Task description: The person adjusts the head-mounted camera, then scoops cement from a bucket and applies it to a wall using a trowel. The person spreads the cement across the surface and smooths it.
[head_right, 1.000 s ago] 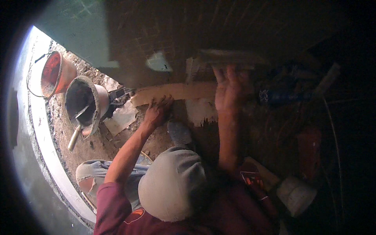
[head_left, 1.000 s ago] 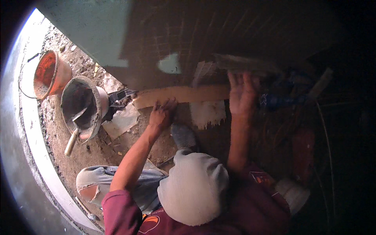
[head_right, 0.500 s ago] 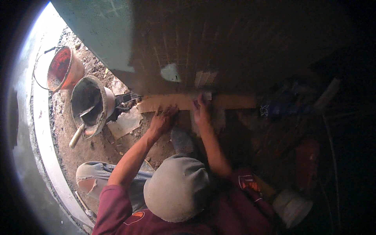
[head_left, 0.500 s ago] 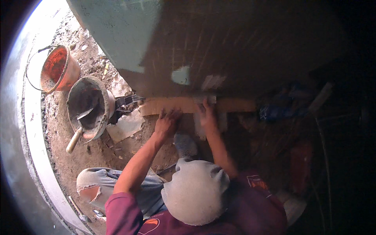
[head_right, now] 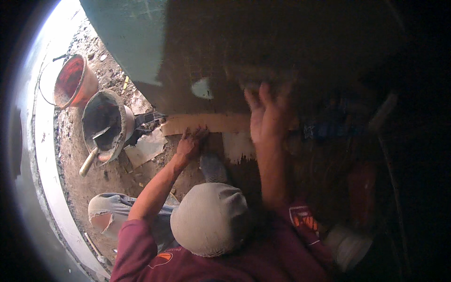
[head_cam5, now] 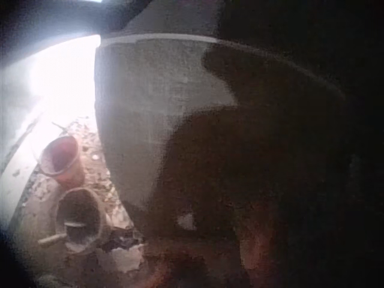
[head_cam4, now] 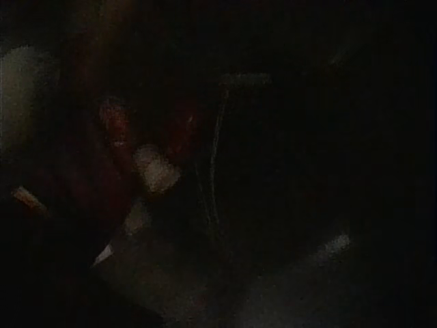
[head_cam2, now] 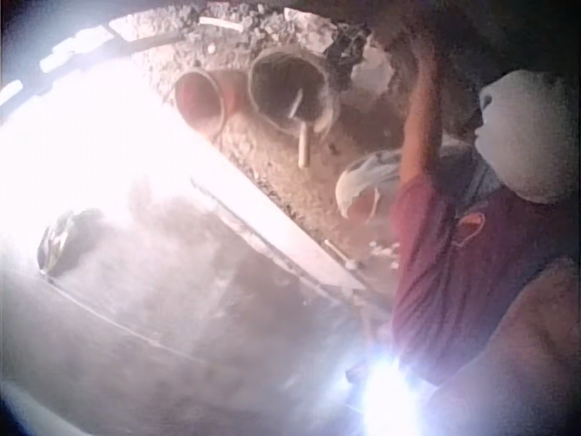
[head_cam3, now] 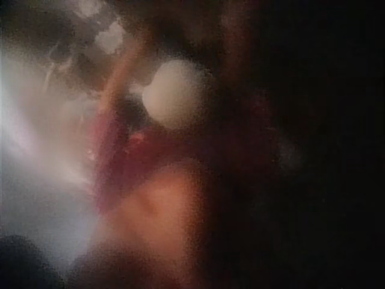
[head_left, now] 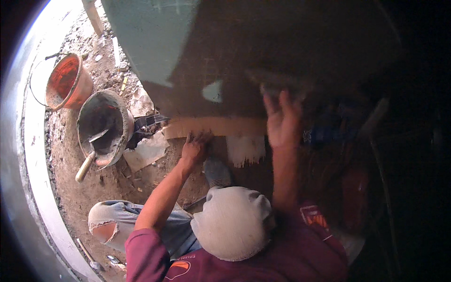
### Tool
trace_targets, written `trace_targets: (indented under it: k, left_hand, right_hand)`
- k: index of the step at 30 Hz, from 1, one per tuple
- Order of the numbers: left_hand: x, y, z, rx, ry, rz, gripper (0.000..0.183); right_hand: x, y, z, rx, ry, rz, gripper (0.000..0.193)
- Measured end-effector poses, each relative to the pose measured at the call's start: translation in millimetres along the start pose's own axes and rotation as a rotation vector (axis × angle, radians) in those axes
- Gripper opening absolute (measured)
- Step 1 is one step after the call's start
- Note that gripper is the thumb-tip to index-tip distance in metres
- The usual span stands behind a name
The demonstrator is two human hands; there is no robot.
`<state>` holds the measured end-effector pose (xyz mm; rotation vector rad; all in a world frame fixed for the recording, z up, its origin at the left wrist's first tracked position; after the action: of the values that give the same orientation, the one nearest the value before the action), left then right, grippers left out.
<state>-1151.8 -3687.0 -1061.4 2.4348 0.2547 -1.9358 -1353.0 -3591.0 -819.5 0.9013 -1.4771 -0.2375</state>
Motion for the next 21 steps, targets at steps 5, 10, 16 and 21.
trace_targets:
  k: [5, 10, 16, 21]
  left_hand:
    - [15, 0, -1, -0.016, 0.123, -0.012, 0.068]
    - [10, 2, -2, -0.051, 0.091, -0.076, 0.072]
    - [6, 3, 0, -0.063, 0.042, -0.065, 0.072]
    - [4, 2, -2, -0.035, -0.008, -0.032, 0.069]
  right_hand:
    - [-162, -135, -39, 0.353, -0.506, 0.075, 0.052]
    - [-241, -198, -39, 0.442, -0.494, 0.094, 0.048]
    - [-246, -223, -22, 0.517, -0.420, 0.127, 0.048]
    - [-170, -205, -33, 0.415, -0.383, -0.001, 0.038]
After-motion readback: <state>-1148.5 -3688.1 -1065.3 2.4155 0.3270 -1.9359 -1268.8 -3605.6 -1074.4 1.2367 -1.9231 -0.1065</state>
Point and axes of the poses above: each hand's wrist, its own z-axis towards the middle knuckle, its own x-axis out of the palm, y = z × x, the point moved 10 cm from there along z, towards the middle knuckle, and after that the axes turned 13 degrees about z, right-handed, at the moved point
